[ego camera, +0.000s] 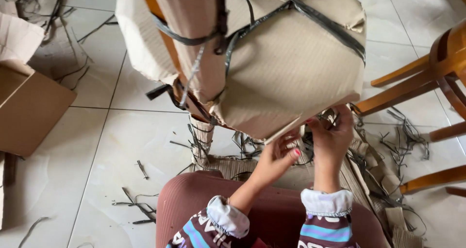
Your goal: Wrapping a wooden chair leg with corrugated cardboard and securing it with plastic ties for protection.
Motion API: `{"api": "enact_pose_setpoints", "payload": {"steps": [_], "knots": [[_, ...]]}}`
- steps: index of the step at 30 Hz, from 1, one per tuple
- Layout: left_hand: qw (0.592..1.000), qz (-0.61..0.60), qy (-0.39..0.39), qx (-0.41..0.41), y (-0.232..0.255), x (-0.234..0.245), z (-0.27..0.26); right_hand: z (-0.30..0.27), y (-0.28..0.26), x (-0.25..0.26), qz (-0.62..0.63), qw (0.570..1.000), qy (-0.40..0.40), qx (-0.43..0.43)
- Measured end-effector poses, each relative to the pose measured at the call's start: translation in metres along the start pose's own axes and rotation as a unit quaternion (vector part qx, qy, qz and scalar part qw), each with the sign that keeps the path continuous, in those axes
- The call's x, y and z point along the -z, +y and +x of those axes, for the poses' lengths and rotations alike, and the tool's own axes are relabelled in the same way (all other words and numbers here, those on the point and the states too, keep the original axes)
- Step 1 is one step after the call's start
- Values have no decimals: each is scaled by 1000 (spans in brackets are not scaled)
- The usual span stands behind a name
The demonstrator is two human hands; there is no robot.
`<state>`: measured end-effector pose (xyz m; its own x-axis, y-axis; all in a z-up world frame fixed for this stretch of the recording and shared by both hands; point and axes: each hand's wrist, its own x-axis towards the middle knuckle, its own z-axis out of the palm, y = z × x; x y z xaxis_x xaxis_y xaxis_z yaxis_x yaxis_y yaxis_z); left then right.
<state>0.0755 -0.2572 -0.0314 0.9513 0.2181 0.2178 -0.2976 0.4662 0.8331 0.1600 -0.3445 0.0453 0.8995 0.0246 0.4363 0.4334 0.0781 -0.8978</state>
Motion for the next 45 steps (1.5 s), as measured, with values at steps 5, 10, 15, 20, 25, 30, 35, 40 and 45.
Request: {"api": "enact_pose_setpoints", "payload": {"steps": [5,10,15,20,25,30,35,40,45], "knots": [[992,18,95,-81,-19,-10,24,2,33,9,21,999,26,-16],[974,83,174,-115,-17,-2,24,-7,2,-6,-9,999,28,-19],[960,-20,228,-159,-33,33,5,-32,-2,-19,-32,998,-17,-58],[931,-148,237,-234,-32,101,-10,-78,-20,-65,-30,998,-26,-52],[908,-207,245,-269,-48,204,-44,-118,-29,-103,0,999,-46,12],[898,-188,211,-337,-50,276,-73,-133,-27,-80,-4,974,-225,6],[904,-175,216,-325,-21,250,-78,-133,76,-29,-141,966,-195,-96],[888,-174,239,-351,38,196,-71,-150,176,-38,-284,918,-233,-147],[892,-165,261,-331,28,224,-74,-161,200,-58,-199,928,-298,-105]]}}
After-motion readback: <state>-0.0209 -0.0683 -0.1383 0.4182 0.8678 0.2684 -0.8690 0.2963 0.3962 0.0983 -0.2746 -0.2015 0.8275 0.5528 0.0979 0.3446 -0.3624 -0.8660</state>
